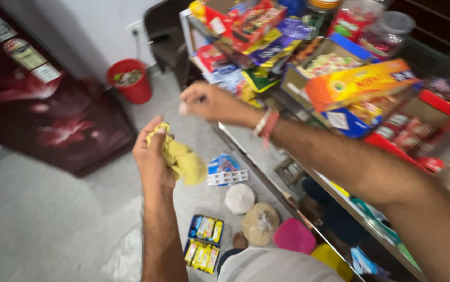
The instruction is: The person wipes the exterior of a clear plastic jar filled with white puffed snacks using a yellow cloth. They repeatedly open and close the jar lid, transfer some contents between jars, and continue wiping the jar surface.
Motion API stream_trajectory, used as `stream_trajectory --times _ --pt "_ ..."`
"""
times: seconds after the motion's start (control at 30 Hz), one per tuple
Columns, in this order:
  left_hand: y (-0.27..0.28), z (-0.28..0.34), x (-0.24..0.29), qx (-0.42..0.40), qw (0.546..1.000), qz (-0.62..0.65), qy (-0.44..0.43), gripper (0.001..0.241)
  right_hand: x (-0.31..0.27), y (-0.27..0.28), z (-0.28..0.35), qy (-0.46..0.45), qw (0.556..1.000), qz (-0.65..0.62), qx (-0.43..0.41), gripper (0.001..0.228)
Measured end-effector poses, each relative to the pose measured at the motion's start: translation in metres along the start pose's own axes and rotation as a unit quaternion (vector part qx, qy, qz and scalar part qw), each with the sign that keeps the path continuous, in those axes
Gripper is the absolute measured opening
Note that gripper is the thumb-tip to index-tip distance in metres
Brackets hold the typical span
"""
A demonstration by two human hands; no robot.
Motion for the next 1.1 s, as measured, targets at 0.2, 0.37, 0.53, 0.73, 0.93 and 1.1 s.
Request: stream_trajectory --times 0.2,0.37,0.53,0.73,0.93,1.1 --pt "-0.147 0.056 -0.004 -0.226 0.936 0.253 0.095 0.041 -0.033 0.069 0.142 0.041 0.998 0.032 0.045 0.082" --pt "-0.251 0.139 -0.032 -0.382 0.924 0.016 0.008 0.040 -0.049 0.169 0.243 -0.141 0.918 -0.151 0.338 0.057" --pt "-0.321 0.266 -0.055 -0.587 0.796 0.001 -0.147 0.074 -0.093 0.223 0.351 -0.117 0.838 -0.216 0.486 0.070" --pt "-0.375 0.323 -0.121 -0.622 0.766 0.139 0.078 0.083 -0.134 0.281 0.465 -0.135 0.716 0.196 0.656 0.066" --pt "-0.414 0.339 -0.186 -0.611 0.755 -0.107 -0.214 0.092 -0.146 0.318 0.515 -0.153 0.688 0.429 0.565 0.047" --pt "-0.429 0.351 -0.230 -0.561 0.798 -0.133 -0.173 0.084 -0.125 0.308 0.489 -0.189 0.704 0.506 0.461 0.049"
Point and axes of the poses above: each hand's wrist, its own z-axis away from the middle knuckle, its own y-axis out of the back of the hand, x = y × z, the point moved 6 cm from there along -z, towards the middle knuckle, and after that the axes turned 5 degrees about x, right-handed, at the moved point
